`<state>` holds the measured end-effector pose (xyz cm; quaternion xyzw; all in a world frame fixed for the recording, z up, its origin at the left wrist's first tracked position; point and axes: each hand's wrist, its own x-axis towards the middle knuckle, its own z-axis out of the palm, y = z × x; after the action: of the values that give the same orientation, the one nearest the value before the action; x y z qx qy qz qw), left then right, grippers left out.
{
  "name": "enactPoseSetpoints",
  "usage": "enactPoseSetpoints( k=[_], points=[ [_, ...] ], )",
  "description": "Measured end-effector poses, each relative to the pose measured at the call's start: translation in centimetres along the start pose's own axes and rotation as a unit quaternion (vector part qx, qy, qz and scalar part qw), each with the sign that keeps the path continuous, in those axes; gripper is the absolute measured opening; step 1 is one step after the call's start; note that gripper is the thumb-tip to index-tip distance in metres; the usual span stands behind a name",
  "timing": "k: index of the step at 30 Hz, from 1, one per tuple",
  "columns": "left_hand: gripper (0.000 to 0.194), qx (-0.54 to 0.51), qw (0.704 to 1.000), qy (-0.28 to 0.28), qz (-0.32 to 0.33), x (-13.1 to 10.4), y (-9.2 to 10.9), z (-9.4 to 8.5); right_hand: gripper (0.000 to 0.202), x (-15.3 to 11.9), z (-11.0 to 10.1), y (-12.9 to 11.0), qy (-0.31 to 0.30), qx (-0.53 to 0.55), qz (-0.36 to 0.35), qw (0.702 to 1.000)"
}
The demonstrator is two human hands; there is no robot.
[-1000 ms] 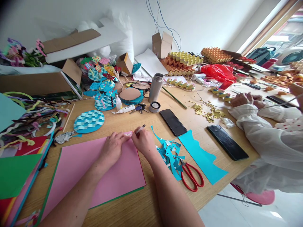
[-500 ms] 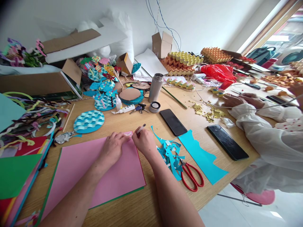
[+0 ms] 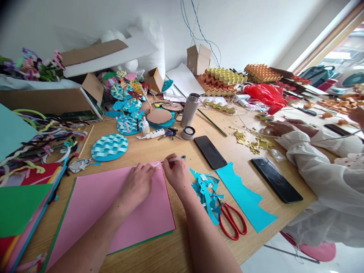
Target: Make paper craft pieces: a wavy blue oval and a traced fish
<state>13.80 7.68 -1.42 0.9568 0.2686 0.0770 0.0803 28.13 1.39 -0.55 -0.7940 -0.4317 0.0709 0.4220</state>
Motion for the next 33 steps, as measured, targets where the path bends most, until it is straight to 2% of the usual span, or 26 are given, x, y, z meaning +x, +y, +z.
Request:
enactPoseSetpoints(
  k=[7,14,17,19,22,26,30,33],
  points=[
    [0.035,0.007,0.999,0.02,-0.038,-0.4,1.7,0.2,0.018,0.0,0.5,0.2,-0.016,0.106,0.038,0.994],
    [0.041,0.017,0.997,0.041,-0.056,-0.1,2.4,0.8,0.031,0.0,1.9,0.2,-0.078,0.251,0.101,0.96],
    [0.037,0.03,0.997,0.027,-0.061,0.1,2.6,1.2,0.033,0.4,2.1,-0.4,-0.109,0.281,0.106,0.948],
    [0.037,0.037,0.997,0.021,-0.061,0.1,2.7,1.5,0.033,1.1,2.0,-1.1,-0.133,0.284,0.108,0.944],
    [0.044,0.048,0.996,0.043,-0.063,0.1,2.9,2.0,0.033,2.7,2.1,-2.8,-0.153,0.267,0.103,0.946],
    [0.049,0.102,0.991,0.053,-0.076,-0.1,3.1,2.5,0.032,4.7,3.2,-4.6,-0.182,0.243,0.088,0.949],
    [0.044,0.137,0.987,0.039,-0.072,-0.1,3.3,2.7,0.029,5.2,4.7,-4.6,-0.253,0.197,0.057,0.945],
    [0.047,0.147,0.984,0.056,-0.084,-0.1,3.3,2.8,0.027,5.0,5.3,-3.8,-0.281,0.164,0.043,0.945]
  ],
)
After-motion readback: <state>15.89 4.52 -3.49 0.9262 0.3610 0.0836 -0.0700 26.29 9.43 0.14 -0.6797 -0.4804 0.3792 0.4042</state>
